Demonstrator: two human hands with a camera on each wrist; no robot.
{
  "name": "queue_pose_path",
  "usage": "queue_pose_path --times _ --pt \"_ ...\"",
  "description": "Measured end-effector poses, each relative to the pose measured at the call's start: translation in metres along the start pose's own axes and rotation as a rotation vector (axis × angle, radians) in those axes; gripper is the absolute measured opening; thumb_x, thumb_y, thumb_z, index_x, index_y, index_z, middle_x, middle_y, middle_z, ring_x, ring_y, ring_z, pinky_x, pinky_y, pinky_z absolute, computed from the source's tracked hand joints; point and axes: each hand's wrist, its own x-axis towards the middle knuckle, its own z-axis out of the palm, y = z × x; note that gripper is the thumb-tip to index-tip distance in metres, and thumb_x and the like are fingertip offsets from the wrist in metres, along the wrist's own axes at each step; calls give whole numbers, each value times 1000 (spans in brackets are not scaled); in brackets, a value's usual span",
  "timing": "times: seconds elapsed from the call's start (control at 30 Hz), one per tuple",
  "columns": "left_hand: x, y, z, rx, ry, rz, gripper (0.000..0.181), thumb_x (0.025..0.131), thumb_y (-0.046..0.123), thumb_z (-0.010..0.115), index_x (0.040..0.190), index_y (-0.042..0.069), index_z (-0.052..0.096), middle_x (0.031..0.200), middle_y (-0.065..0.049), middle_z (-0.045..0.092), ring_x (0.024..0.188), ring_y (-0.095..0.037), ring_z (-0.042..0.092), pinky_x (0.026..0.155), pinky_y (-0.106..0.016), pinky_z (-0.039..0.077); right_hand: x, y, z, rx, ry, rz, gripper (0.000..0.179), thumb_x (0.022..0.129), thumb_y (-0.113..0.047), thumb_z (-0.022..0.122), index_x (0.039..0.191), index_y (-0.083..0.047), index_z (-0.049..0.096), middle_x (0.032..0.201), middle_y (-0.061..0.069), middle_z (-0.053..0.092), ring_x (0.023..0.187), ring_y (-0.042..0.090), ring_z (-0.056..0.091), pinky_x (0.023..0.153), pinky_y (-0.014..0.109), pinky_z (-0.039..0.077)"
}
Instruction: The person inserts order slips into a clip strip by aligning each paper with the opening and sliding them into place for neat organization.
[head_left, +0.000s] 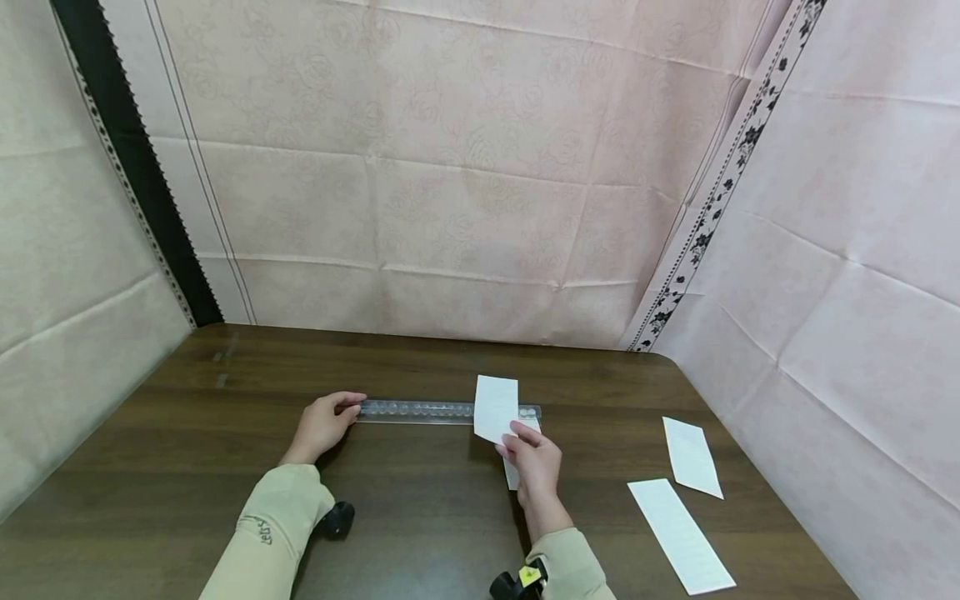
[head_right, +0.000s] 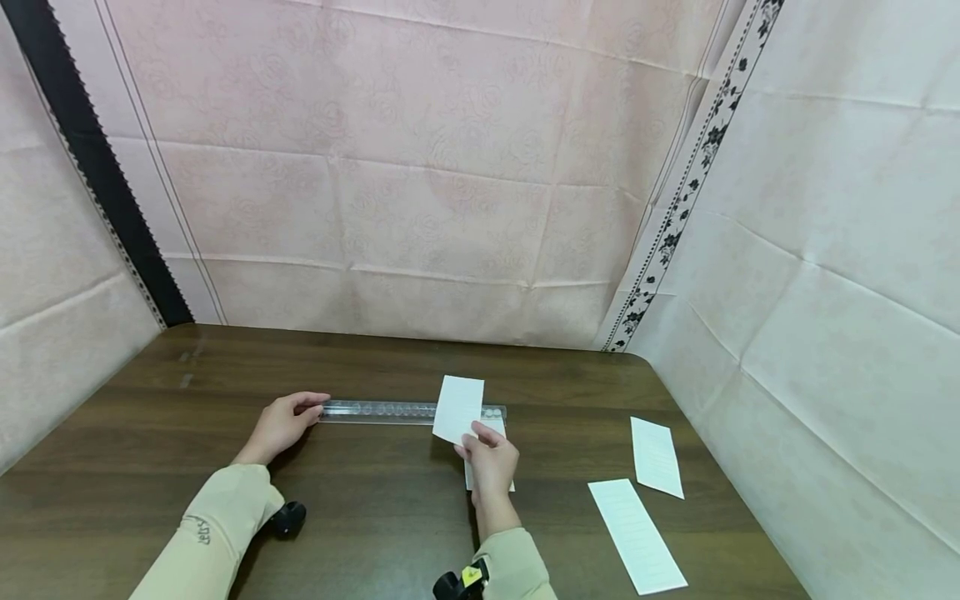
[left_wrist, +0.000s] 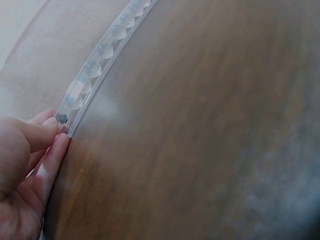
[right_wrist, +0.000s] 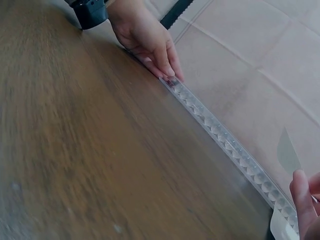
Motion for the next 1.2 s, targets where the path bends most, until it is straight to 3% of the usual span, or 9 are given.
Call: queue_pose_path --times 0.3,0.7,1.2 --pt "-1 1 1 -8 -5 -14 25 94 10 55 116 4 64 105 -14 65 85 -21 61 76 -40 49 -3 3 3 3 -17 -3 30 77 14 64 106 17 61 101 24 58 61 12 61 61 26 54" --pt "-1 2 0 1 -5 -9 25 94 10 54 117 3 63 104 -14 65 84 -22 61 76 -41 49 -10 7 15 26 -51 -7 30 76 15 64 106 17 61 87 16 58 64 12 61 61 28 54" --pt "-1 2 -1 3 -9 -2 25 95 10 54 117 3 63 106 -16 64 88 -25 60 78 -43 48 -24 11 27 20 -89 18 29 77 14 64 106 15 61 96 19 57 68 13 61 64 29 54"
